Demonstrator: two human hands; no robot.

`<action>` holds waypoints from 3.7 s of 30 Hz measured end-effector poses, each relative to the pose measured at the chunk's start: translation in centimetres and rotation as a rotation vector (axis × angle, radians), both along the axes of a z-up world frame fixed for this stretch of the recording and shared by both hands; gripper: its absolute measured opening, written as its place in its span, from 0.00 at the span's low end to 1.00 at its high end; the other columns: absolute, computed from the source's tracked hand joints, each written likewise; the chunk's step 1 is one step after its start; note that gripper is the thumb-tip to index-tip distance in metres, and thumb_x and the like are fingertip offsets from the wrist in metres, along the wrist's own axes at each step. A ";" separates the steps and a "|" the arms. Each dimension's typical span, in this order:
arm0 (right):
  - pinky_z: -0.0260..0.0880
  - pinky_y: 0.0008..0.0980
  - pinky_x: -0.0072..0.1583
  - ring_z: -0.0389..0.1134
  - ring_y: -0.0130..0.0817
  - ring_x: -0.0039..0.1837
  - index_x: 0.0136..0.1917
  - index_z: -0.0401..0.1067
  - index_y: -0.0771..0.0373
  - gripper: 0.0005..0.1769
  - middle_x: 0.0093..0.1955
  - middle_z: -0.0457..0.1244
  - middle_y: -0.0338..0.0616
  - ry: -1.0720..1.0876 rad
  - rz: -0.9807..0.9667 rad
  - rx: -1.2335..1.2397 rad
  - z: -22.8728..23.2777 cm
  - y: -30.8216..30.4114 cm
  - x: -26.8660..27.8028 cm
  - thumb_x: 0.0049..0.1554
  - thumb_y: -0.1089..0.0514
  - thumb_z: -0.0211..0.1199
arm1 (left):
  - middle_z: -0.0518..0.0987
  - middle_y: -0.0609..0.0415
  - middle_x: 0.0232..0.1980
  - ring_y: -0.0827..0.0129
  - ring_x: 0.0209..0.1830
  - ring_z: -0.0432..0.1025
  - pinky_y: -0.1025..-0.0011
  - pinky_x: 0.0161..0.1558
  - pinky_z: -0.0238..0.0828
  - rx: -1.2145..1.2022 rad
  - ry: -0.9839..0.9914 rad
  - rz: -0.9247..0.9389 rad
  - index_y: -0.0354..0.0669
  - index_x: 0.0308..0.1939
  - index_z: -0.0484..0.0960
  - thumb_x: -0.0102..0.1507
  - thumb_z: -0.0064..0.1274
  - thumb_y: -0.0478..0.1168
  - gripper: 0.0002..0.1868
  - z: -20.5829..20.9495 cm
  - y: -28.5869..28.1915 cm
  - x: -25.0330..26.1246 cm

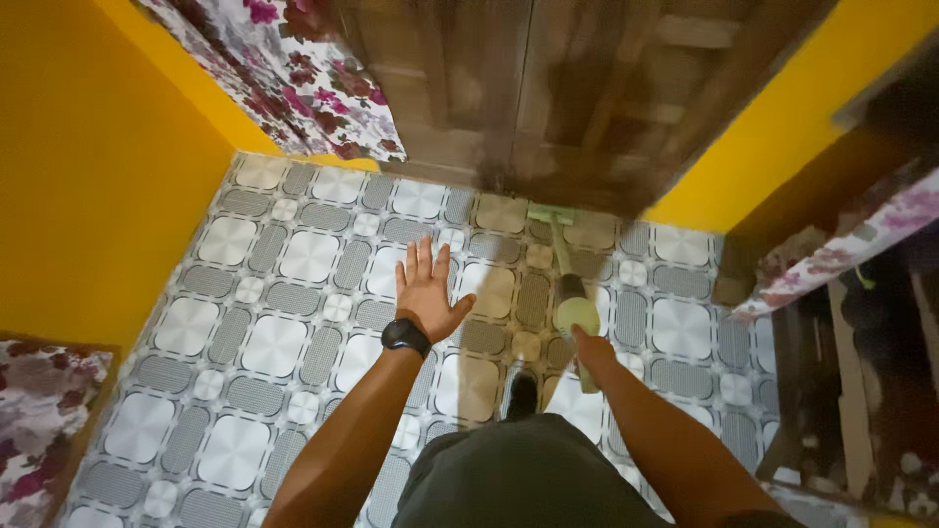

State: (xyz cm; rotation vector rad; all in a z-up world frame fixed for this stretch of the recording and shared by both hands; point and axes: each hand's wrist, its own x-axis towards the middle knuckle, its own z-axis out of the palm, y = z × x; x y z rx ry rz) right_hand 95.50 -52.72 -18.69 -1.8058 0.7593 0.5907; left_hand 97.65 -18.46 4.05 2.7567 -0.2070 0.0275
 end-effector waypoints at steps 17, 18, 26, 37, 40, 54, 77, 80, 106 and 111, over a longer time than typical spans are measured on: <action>0.65 0.46 0.34 0.64 0.45 0.30 0.41 0.71 0.74 0.38 0.31 0.62 0.54 0.097 -0.159 0.102 0.0 6.8 -28.5 0.58 0.31 0.58 | 0.41 0.34 0.82 0.39 0.82 0.34 0.41 0.75 0.30 -0.028 0.081 -0.070 0.42 0.77 0.53 0.55 0.60 0.60 0.54 -0.7 5.5 -21.4; 0.64 0.46 0.34 0.63 0.45 0.30 0.40 0.71 0.75 0.39 0.30 0.62 0.54 0.085 -0.143 0.120 0.0 6.8 -30.2 0.59 0.31 0.58 | 0.40 0.34 0.82 0.38 0.82 0.34 0.41 0.75 0.30 -0.036 0.079 -0.068 0.42 0.77 0.53 0.55 0.60 0.60 0.54 -0.7 5.6 -23.0; 0.63 0.46 0.34 0.62 0.44 0.29 0.42 0.71 0.73 0.36 0.30 0.61 0.52 0.057 -0.118 0.115 -1.7 6.9 -45.7 0.58 0.32 0.58 | 0.42 0.35 0.82 0.37 0.82 0.35 0.40 0.75 0.29 -0.063 0.008 -0.027 0.41 0.78 0.53 0.55 0.60 0.59 0.54 -3.6 4.7 -39.0; 0.64 0.44 0.34 0.62 0.41 0.30 0.45 0.71 0.73 0.37 0.32 0.61 0.49 0.089 -0.113 0.131 -0.7 7.7 -68.1 0.58 0.31 0.59 | 0.43 0.34 0.82 0.37 0.82 0.35 0.42 0.75 0.31 -0.046 0.043 -0.015 0.41 0.77 0.56 0.54 0.61 0.58 0.54 -2.7 5.8 -62.1; 0.64 0.44 0.33 0.62 0.41 0.29 0.43 0.71 0.71 0.36 0.32 0.60 0.50 0.107 -0.102 0.125 -0.3 8.9 -73.5 0.58 0.31 0.58 | 0.43 0.33 0.82 0.37 0.82 0.35 0.41 0.75 0.31 -0.013 0.052 -0.019 0.39 0.76 0.55 0.55 0.61 0.60 0.53 -2.3 7.1 -66.6; 0.64 0.43 0.32 0.61 0.39 0.27 0.42 0.69 0.68 0.34 0.28 0.60 0.47 0.092 -0.128 0.111 -1.5 17.3 -100.7 0.60 0.31 0.55 | 0.39 0.36 0.83 0.39 0.83 0.32 0.43 0.77 0.28 0.028 0.148 -0.077 0.43 0.77 0.56 0.54 0.60 0.58 0.53 -3.3 16.6 -91.6; 0.63 0.41 0.33 0.62 0.39 0.28 0.43 0.71 0.71 0.35 0.28 0.61 0.49 0.109 -0.116 0.080 -1.7 22.0 -139.0 0.61 0.32 0.55 | 0.42 0.34 0.82 0.39 0.82 0.34 0.41 0.75 0.30 -0.043 0.082 -0.084 0.40 0.77 0.56 0.56 0.60 0.59 0.52 -4.8 17.7 -129.6; 0.64 0.41 0.34 0.62 0.39 0.29 0.48 0.72 0.73 0.35 0.29 0.61 0.51 0.074 -0.097 0.122 -2.4 22.1 -144.6 0.61 0.33 0.56 | 0.43 0.35 0.82 0.39 0.82 0.35 0.41 0.75 0.31 -0.055 0.083 -0.068 0.40 0.76 0.57 0.56 0.60 0.59 0.51 -5.3 18.0 -136.0; 0.62 0.41 0.34 0.61 0.39 0.29 0.39 0.70 0.71 0.35 0.30 0.60 0.48 0.034 -0.137 0.156 -2.2 32.4 -183.1 0.60 0.33 0.58 | 0.42 0.34 0.82 0.40 0.82 0.35 0.43 0.76 0.30 0.009 0.147 -0.131 0.39 0.77 0.55 0.55 0.60 0.60 0.53 -4.8 29.9 -174.4; 0.65 0.34 0.40 0.68 0.34 0.35 0.48 0.73 0.74 0.38 0.36 0.68 0.48 0.048 -0.089 -0.033 -1.9 35.5 -190.0 0.61 0.31 0.57 | 0.41 0.35 0.82 0.41 0.82 0.34 0.42 0.75 0.30 0.012 0.196 -0.142 0.39 0.76 0.56 0.56 0.59 0.61 0.52 -4.7 32.9 -182.4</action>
